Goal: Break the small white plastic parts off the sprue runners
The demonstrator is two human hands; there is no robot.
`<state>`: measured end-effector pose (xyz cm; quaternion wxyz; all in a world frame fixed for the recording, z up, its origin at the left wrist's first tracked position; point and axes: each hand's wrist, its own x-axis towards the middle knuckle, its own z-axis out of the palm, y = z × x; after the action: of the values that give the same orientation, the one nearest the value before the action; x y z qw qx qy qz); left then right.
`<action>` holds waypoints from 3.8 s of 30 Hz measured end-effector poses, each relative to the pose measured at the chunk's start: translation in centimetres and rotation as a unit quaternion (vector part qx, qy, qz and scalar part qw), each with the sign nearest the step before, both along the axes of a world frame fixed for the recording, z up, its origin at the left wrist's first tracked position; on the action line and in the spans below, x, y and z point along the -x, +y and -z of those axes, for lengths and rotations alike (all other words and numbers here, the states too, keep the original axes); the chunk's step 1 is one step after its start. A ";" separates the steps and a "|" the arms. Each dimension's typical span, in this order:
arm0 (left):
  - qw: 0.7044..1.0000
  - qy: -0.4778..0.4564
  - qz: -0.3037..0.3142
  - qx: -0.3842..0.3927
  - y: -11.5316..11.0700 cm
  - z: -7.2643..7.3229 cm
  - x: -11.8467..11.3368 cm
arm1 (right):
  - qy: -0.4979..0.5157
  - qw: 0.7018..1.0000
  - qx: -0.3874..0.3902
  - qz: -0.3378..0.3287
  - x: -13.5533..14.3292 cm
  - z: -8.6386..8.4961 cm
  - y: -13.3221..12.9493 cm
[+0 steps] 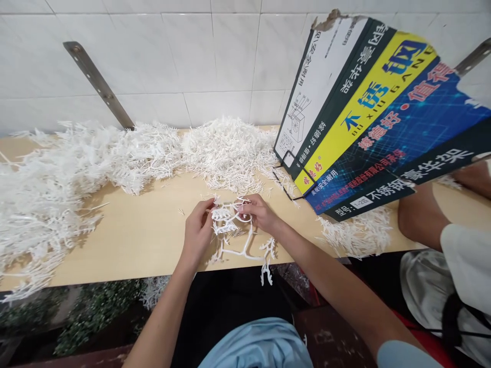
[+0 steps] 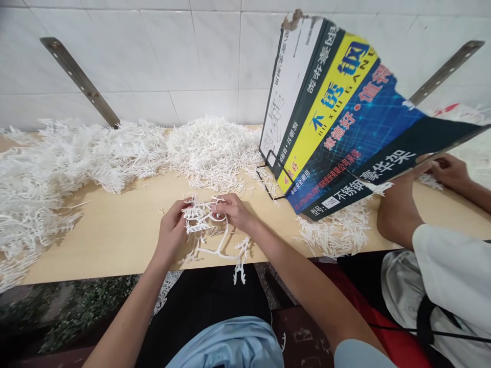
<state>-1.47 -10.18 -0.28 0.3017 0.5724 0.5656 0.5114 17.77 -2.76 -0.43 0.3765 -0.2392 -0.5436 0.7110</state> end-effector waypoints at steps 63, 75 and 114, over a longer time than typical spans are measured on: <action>0.994 -0.019 0.096 0.050 0.1 0.6 -0.2 | -0.151 0.973 -0.164 0.067 0.6 0.0 -0.2; 0.999 -0.011 0.041 0.015 -0.4 0.4 -0.2 | -0.080 0.990 -0.025 0.114 0.8 -0.3 -0.5; 0.987 0.144 0.023 -0.072 -0.4 0.3 -0.2 | -0.186 0.966 -0.151 0.101 1.3 -0.3 -0.7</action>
<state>-1.30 -10.57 -0.58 0.1873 0.6732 0.5513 0.4557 16.46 -3.51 -0.09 0.3701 -0.3612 -0.6780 0.5223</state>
